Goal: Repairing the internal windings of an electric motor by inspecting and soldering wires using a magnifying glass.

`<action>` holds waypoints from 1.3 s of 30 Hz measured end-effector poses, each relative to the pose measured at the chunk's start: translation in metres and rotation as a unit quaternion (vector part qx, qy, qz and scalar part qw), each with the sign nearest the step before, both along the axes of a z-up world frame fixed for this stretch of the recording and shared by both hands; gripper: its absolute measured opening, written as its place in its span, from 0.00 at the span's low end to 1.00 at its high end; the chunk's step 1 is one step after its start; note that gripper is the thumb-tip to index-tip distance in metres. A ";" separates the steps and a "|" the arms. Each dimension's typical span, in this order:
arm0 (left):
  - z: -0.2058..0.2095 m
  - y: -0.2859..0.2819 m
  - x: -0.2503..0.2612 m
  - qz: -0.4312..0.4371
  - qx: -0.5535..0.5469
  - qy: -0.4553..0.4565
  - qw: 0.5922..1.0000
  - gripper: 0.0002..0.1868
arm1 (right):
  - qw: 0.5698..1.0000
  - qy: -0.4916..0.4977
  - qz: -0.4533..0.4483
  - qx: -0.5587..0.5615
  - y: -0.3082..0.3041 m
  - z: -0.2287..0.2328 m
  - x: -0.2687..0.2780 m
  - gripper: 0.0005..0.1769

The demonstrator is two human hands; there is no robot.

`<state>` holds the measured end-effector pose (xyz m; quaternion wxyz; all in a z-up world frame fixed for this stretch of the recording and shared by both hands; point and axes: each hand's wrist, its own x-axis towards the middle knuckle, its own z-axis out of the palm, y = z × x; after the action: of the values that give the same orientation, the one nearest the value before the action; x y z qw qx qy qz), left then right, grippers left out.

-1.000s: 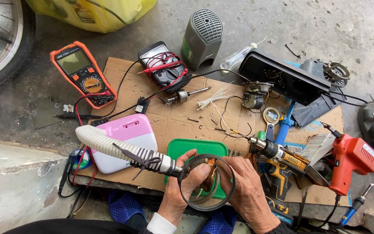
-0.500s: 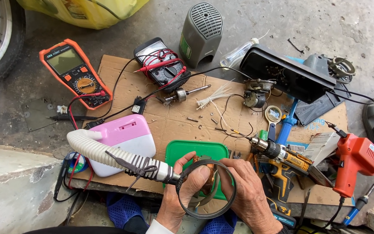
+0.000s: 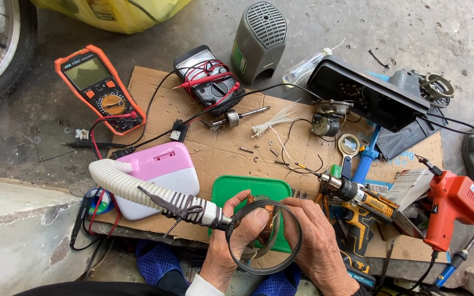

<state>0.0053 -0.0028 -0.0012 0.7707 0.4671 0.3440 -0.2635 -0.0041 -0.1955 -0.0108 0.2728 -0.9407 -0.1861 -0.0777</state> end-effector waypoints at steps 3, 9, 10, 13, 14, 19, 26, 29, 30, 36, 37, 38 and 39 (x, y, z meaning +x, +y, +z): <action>0.003 0.001 0.001 -0.015 0.015 0.009 1.000 0.46 | 1.000 0.003 -0.001 0.005 -0.003 -0.006 -0.001 0.08; -0.002 0.001 0.000 -0.016 0.022 -0.016 1.000 0.47 | 1.000 0.000 0.007 -0.022 -0.002 0.000 0.001 0.09; -0.004 0.000 -0.001 -0.016 0.022 -0.016 1.000 0.47 | 1.000 0.000 0.007 -0.022 -0.001 -0.001 0.002 0.09; -0.007 -0.001 -0.003 -0.001 0.008 -0.037 0.999 0.46 | 1.000 0.008 -0.006 0.000 -0.001 -0.003 0.003 0.10; -0.008 -0.001 -0.003 -0.003 0.017 -0.042 0.999 0.45 | 1.000 0.012 -0.014 0.001 -0.001 -0.004 0.003 0.10; 0.003 0.000 -0.004 -0.007 0.022 -0.061 0.998 0.43 | 1.000 -0.002 -0.014 0.009 -0.003 -0.011 0.002 0.09; 0.016 0.000 -0.003 0.037 -0.031 -0.050 0.998 0.43 | 0.999 -0.018 -0.006 0.031 -0.003 -0.020 0.003 0.12; 0.019 -0.001 -0.004 0.052 -0.031 -0.059 0.996 0.41 | 0.999 -0.012 -0.007 0.044 -0.002 -0.019 0.005 0.12; 0.020 -0.001 -0.004 0.057 -0.024 -0.062 0.996 0.40 | 0.999 -0.007 -0.011 0.048 -0.001 -0.018 0.005 0.12; 0.003 -0.002 -0.010 0.040 -0.027 -0.088 0.995 0.26 | 0.997 -0.002 0.001 0.080 0.007 -0.010 0.009 0.11; 0.001 -0.003 -0.010 0.040 -0.027 -0.091 0.995 0.26 | 0.997 -0.005 0.001 0.080 0.006 -0.010 0.009 0.11; -0.001 -0.003 -0.011 0.049 -0.025 -0.074 0.996 0.25 | 0.997 0.001 0.001 0.080 0.006 -0.011 0.009 0.12; -0.003 -0.003 -0.011 0.057 -0.023 -0.057 0.996 0.24 | 0.997 0.007 0.001 0.079 0.006 -0.012 0.010 0.12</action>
<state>-0.0062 -0.0058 -0.0043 0.8137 0.4428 0.3192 -0.1998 0.0057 -0.1891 -0.0229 0.3481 -0.9164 -0.1786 -0.0848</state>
